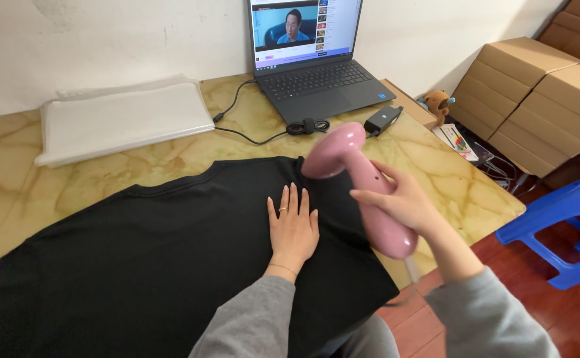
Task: The person uses a pink handheld garment steamer to remove wrinkles from a black t-shirt laid flat on a table. They smooth the fabric with one hand while moving the steamer over the front, sleeves, and back of the shirt, flipping it over to treat both sides.
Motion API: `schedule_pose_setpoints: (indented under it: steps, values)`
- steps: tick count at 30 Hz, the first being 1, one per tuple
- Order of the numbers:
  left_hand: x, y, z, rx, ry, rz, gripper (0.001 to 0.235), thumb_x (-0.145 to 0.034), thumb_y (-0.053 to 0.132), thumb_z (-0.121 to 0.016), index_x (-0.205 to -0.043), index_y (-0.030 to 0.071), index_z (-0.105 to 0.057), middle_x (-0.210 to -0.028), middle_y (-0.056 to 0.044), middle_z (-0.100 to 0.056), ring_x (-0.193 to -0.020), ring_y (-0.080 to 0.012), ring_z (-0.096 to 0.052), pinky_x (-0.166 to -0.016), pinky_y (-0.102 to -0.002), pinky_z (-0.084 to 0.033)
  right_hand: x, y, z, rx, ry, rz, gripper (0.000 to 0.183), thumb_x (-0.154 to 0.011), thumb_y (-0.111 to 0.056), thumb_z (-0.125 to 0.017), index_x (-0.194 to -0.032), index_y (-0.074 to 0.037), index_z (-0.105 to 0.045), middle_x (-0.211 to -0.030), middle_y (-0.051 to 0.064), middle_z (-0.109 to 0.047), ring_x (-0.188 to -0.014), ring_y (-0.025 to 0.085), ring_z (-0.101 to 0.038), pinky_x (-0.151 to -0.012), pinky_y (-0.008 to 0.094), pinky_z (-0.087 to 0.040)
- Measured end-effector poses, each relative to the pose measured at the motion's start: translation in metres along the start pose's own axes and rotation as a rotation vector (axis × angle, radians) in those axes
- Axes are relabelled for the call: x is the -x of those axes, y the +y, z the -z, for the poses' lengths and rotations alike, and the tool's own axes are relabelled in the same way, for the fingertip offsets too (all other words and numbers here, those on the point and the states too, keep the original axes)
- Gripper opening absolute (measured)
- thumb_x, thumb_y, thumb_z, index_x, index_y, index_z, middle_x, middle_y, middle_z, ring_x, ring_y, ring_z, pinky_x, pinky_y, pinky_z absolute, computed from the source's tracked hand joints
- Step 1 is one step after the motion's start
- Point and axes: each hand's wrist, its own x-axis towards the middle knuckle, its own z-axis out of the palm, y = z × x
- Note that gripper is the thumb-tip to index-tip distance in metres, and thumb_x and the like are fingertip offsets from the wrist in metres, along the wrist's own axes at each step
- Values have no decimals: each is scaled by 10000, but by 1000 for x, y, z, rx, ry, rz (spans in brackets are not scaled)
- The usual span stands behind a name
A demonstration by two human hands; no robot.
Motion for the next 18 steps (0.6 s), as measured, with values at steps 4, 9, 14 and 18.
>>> schedule_pose_setpoints:
  steps: [4,9,14,18]
  values:
    - [-1,1,-1,7,-6,19,632,-1133,408,-319,-1649,46,-358,-1754,-191,-289,-1657,-308,-179,-1307,-646,-32,41,2,29,11,18,-61,959,-671,-358,-956,-1572,-338,-627,-1336,232,-765,-1299,329,-698,-1108,460,-539]
    - [-1,6,3,10,-40,35,625,-1129,362,-304,-1664,40,-301,-1769,-169,-253,-1660,-294,-138,-1302,-655,8,68,-1,44,31,-29,-203,932,-679,-194,-994,-1542,-380,-696,-1303,228,-841,-1243,311,-760,-1041,471,-606]
    - [1,6,6,28,-36,23,669,-1121,343,-334,-1686,7,-210,-1763,-193,-251,-1659,-304,-142,-1295,-669,19,24,7,22,-38,-45,-77,929,-698,-258,-965,-1568,-317,-645,-1325,238,-785,-1247,315,-728,-1039,471,-587]
    - [0,3,1,41,-16,-3,673,-1127,345,-334,-1684,-8,-202,-1761,-206,-254,-1657,-325,-143,-1288,-680,28,-23,1,-14,23,-41,59,1023,-672,-542,-949,-1597,-318,-573,-1485,155,-677,-1425,316,-602,-1193,461,-471]
